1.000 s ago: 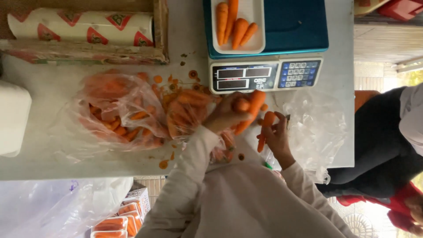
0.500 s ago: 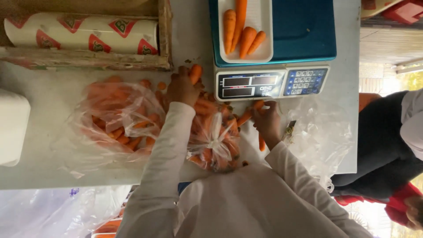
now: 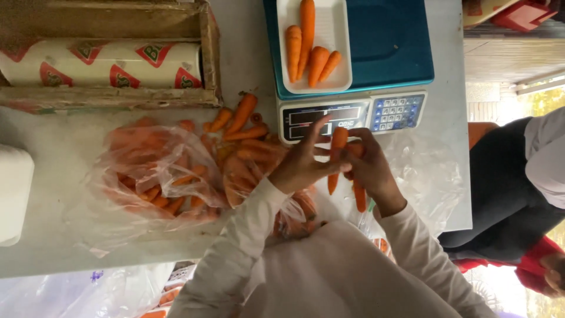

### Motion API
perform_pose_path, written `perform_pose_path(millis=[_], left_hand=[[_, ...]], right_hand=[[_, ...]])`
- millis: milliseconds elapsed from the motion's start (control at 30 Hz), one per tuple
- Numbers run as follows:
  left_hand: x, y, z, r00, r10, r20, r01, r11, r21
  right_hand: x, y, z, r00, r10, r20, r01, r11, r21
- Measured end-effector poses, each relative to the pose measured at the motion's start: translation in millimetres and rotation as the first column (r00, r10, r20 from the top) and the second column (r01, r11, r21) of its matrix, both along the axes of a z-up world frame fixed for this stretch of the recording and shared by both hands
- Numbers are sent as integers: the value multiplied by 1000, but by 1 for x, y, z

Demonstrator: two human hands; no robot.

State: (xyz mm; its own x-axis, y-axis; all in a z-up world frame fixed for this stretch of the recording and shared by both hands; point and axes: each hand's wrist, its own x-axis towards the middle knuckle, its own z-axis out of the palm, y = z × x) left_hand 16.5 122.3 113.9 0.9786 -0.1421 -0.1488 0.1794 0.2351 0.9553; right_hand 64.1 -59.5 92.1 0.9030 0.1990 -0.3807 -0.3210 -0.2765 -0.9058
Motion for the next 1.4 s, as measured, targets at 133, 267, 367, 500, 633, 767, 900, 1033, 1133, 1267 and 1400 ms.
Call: perform_pose_path(millis=[133, 267, 367, 500, 633, 767, 900, 1033, 1133, 1267, 1400], left_hand=[[32, 2, -15, 999, 42, 22, -34, 962, -271], [82, 27, -17, 907, 257, 334, -378, 846, 376], [127, 24, 2, 876, 90, 474, -457, 472, 754], [175, -6, -6, 927, 97, 362, -368, 51, 929], [195, -15, -11, 965, 119, 235, -226, -78, 971], [197, -14, -6, 983, 103, 151, -148, -32, 988], [203, -13, -13, 996, -12, 88, -89, -82, 993], [206, -11, -15, 991, 25, 134, -133, -44, 990], [205, -16, -14, 999, -37, 28, -30, -65, 997], [204, -13, -22, 990, -98, 98, -102, -29, 994], [196, 37, -16, 898, 49, 438, -432, 288, 854]], right_hand=[[12, 12, 41, 999, 33, -20, -28, 978, 205], [41, 7, 58, 997, -79, -7, 78, 961, 267], [67, -6, 36, 974, -78, -214, 172, 867, 467], [84, 1, 32, 945, 2, -326, 205, 774, 599], [87, 7, 41, 953, -20, -302, 194, 805, 561], [98, 7, 37, 954, -60, -295, 214, 826, 522], [111, 17, 46, 955, -108, -277, 247, 804, 540], [129, 30, 52, 963, -120, -241, 244, 767, 594], [135, 43, 60, 956, -172, -236, 281, 767, 577], [147, 51, 52, 949, -217, -228, 314, 703, 638], [145, 48, 58, 945, -253, -208, 328, 729, 601]])
